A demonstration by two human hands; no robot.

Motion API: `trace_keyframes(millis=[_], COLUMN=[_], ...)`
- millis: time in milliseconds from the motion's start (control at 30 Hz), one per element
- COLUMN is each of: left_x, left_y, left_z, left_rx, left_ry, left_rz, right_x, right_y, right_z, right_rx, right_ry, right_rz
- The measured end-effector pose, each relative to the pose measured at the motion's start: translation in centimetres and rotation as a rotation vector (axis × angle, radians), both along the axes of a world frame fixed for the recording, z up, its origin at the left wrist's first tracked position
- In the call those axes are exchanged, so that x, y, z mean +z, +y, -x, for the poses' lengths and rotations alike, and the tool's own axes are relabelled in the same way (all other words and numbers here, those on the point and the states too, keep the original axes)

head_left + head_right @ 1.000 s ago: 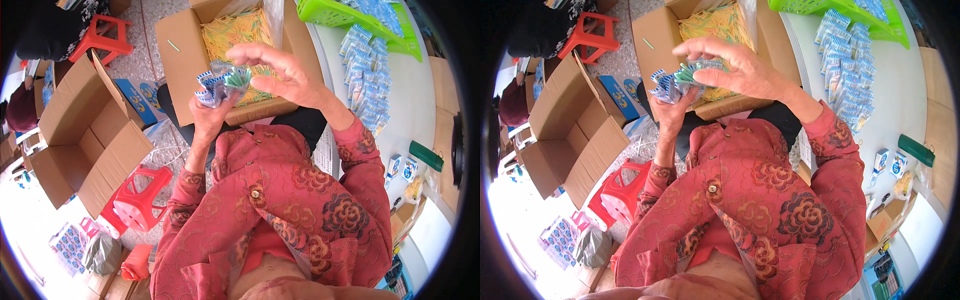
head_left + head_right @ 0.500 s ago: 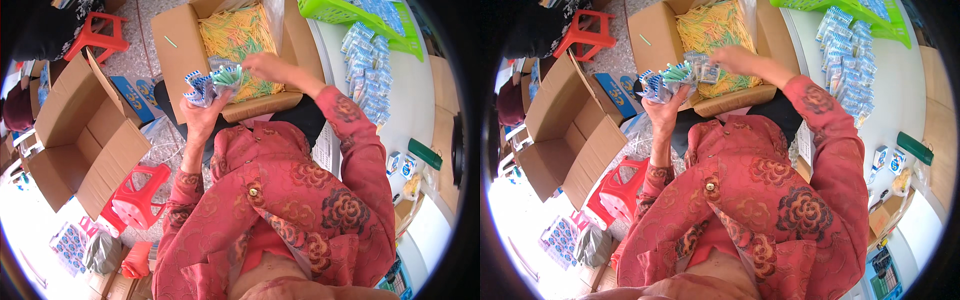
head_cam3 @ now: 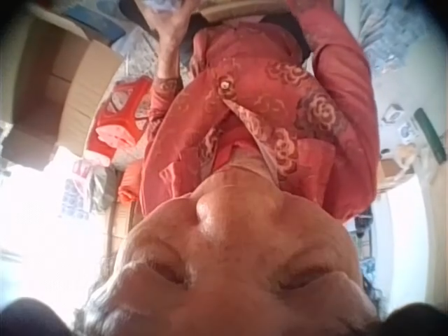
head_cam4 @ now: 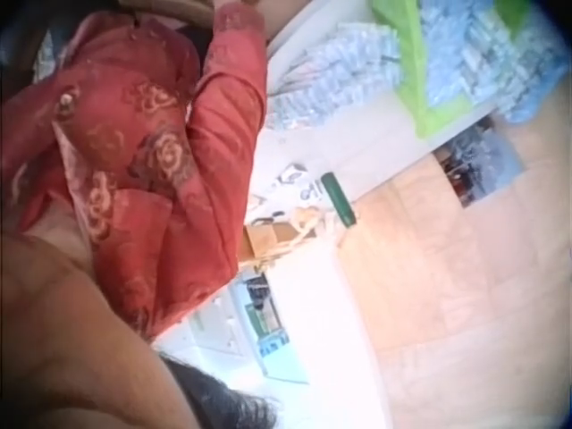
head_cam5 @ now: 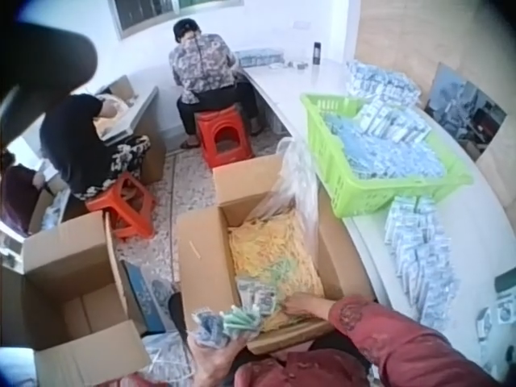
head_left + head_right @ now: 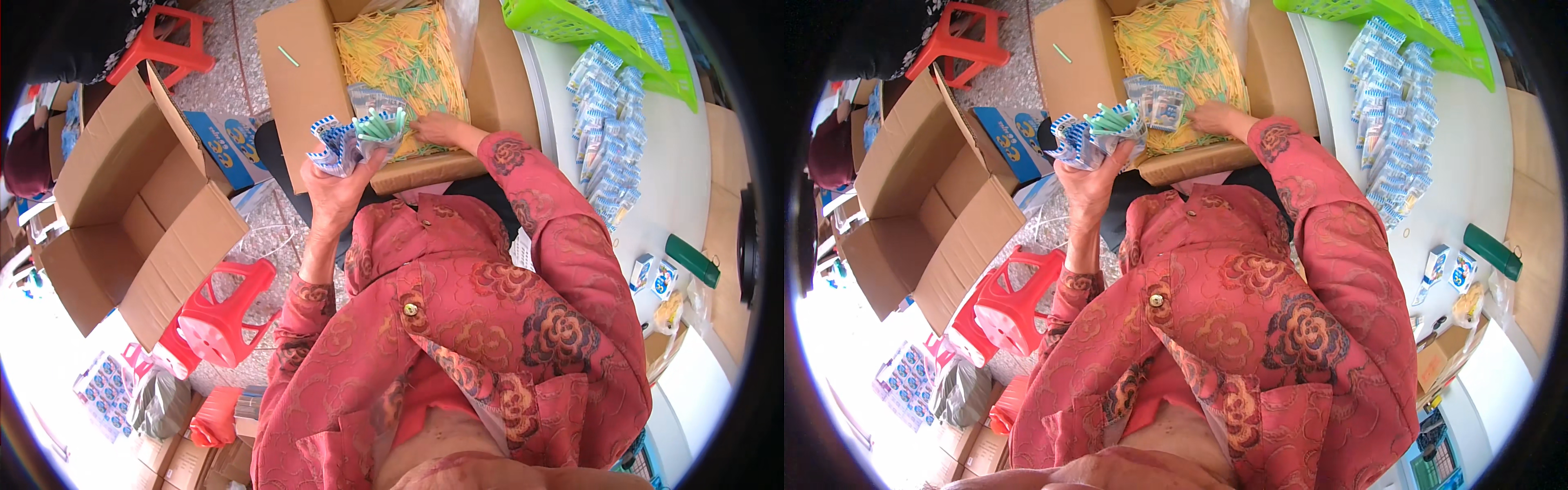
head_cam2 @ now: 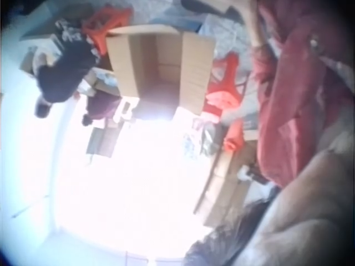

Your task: Packing small yellow plastic components and printed instruction packets into clear plastic bags and placing them into a shipping box.

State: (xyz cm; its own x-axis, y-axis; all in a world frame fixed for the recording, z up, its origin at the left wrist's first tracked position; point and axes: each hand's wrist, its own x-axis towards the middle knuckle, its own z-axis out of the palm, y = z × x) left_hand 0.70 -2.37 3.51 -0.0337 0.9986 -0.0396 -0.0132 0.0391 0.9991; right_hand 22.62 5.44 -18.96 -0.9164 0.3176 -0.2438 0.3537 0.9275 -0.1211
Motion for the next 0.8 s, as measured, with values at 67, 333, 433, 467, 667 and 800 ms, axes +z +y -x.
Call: trace_keyframes(millis=[67, 333, 433, 467, 667, 800], left_x=[0.0, 0.2, 0.1, 0.1, 0.1, 0.2], left_y=[-0.1, -0.4, -0.5, -0.5, -0.3, -0.2], left_z=[-0.1, -0.4, -0.4, -0.3, -0.6, -0.8], left_rx=[-0.003, 0.001, 0.004, 0.001, -0.018, -0.012], left_ry=[-0.023, -0.055, -0.065, -0.055, -0.018, -0.056], left_rz=[0.015, 0.0, 0.029, 0.031, 0.005, -0.01], right_x=[-1.0, -2.5, -1.7, -1.1, 2.7, 8.8], right_y=[0.3, 0.7, 0.8, 0.9, 1.1, 2.1], right_z=[-0.2, -0.6, -0.7, -0.5, -0.5, -0.2], right_rx=[0.048, 0.144, 0.05, 0.054, -0.226, -0.713], right_ry=[-0.035, -0.062, -0.068, -0.066, 0.251, 0.606], right_rz=[-0.061, -0.15, -0.007, -0.011, -0.049, 0.188])
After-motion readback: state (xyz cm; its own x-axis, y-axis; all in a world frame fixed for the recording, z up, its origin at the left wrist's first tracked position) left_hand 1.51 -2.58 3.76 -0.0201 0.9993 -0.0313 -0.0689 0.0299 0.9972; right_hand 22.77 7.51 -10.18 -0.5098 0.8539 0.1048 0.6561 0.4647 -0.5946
